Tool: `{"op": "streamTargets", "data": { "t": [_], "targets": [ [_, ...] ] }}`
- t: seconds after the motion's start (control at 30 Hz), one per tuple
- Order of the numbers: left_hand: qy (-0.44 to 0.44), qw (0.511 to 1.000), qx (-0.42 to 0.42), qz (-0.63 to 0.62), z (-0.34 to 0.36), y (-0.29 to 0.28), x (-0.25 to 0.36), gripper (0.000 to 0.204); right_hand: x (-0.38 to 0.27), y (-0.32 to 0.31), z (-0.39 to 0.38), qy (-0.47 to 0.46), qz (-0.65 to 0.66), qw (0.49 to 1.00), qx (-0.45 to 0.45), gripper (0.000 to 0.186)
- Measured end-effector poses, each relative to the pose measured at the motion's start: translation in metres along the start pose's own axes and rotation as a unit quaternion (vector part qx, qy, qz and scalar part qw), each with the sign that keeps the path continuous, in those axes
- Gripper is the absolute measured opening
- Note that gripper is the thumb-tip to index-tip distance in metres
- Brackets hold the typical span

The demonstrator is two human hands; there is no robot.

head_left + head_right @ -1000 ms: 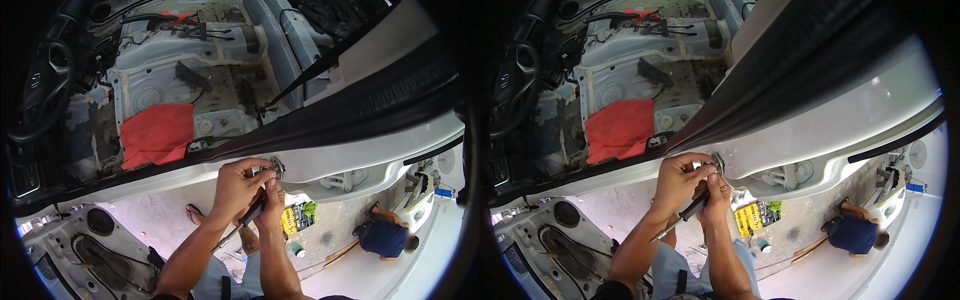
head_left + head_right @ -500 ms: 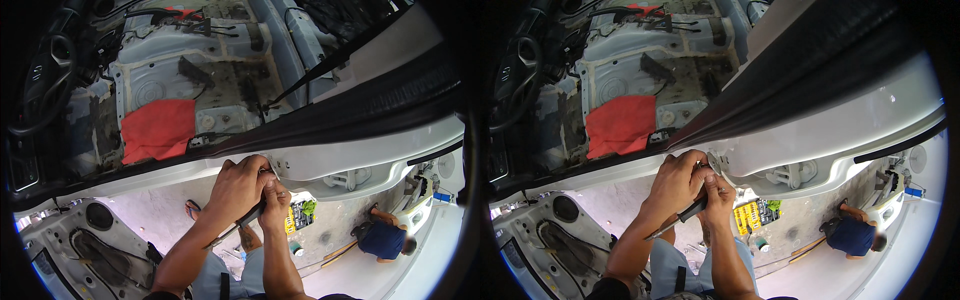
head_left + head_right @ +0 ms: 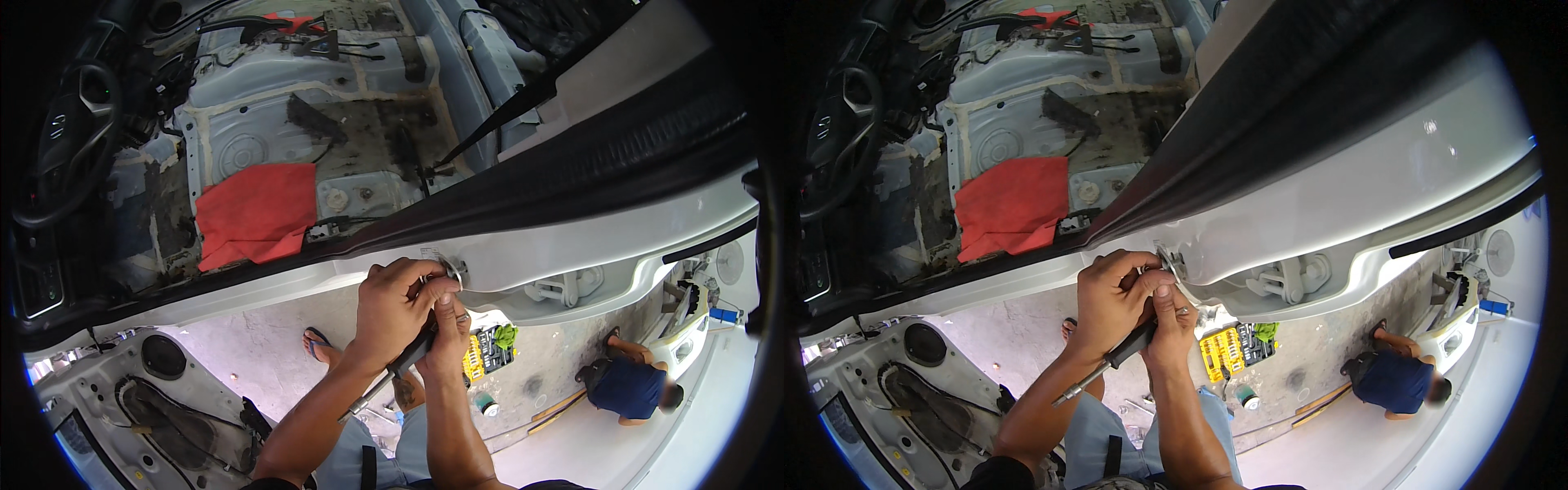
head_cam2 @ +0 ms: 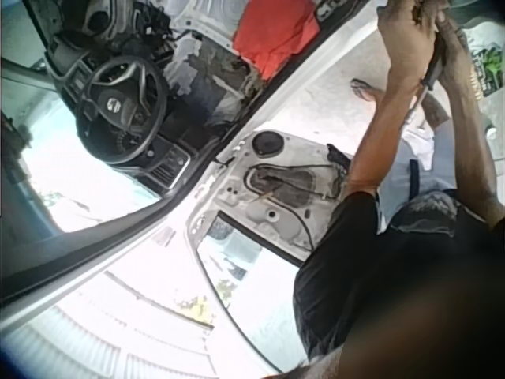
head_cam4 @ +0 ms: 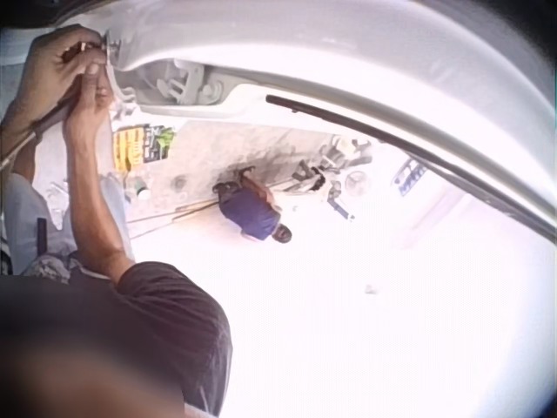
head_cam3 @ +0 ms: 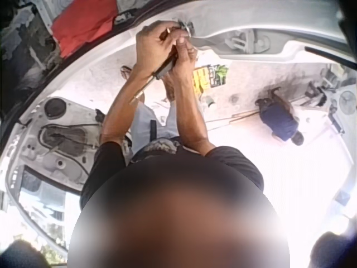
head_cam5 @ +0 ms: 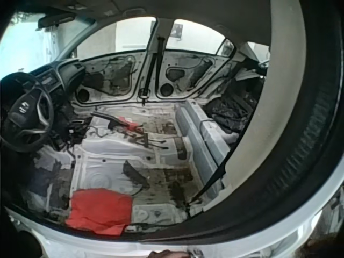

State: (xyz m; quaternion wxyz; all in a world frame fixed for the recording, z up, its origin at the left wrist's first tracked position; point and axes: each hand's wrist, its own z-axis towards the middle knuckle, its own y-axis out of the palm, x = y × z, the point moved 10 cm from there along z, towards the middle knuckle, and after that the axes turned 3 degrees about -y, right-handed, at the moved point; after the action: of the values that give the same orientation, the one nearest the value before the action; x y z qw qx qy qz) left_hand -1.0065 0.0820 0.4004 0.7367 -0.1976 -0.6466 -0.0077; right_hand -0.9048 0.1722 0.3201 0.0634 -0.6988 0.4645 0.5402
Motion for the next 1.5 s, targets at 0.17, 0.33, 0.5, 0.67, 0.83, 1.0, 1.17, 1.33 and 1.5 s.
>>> {"op": "streamTargets", "data": {
  "t": [0.17,0.33,0.5,0.67,0.83,1.0,1.17,1.33,1.5],
  "targets": [
    [-0.094,0.992,0.01,-0.078,-0.001,0.002,-0.015,0.015,0.002,0.004,0.001,0.031,0.0,0.999,-0.032,0.033],
    [-0.034,0.999,0.033,-0.013,-0.003,-0.005,-0.003,0.019,0.005,0.006,0.0,0.039,0.051,0.998,-0.023,0.032],
    [0.036,0.998,0.048,0.015,-0.001,-0.006,0.008,0.018,0.011,0.01,0.001,0.048,0.084,0.995,-0.016,0.031],
    [-0.073,0.995,0.031,-0.063,-0.003,-0.001,-0.009,0.015,0.01,0.014,0.002,0.039,0.097,0.994,-0.021,0.032],
    [-0.11,0.991,0.007,-0.074,-0.007,0.004,-0.015,0.015,0.014,0.005,0.001,0.045,0.091,0.995,0.013,0.032],
    [-0.137,0.982,0.028,-0.131,-0.008,0.007,-0.023,0.021,0.016,0.007,0.005,0.04,0.1,0.993,-0.044,0.031],
    [-0.241,0.94,-0.009,-0.241,-0.012,0.02,-0.042,0.021,0.017,0.01,0.006,0.047,0.091,0.992,-0.068,0.035],
    [-0.29,0.928,-0.064,-0.225,-0.012,0.022,-0.051,0.021,0.016,0.006,0.005,0.04,0.091,0.995,-0.017,0.031],
    [-0.275,0.946,-0.049,-0.165,-0.01,0.014,-0.045,0.021,0.012,0.009,0.008,0.033,0.071,0.996,-0.043,0.03]
  ]
}}
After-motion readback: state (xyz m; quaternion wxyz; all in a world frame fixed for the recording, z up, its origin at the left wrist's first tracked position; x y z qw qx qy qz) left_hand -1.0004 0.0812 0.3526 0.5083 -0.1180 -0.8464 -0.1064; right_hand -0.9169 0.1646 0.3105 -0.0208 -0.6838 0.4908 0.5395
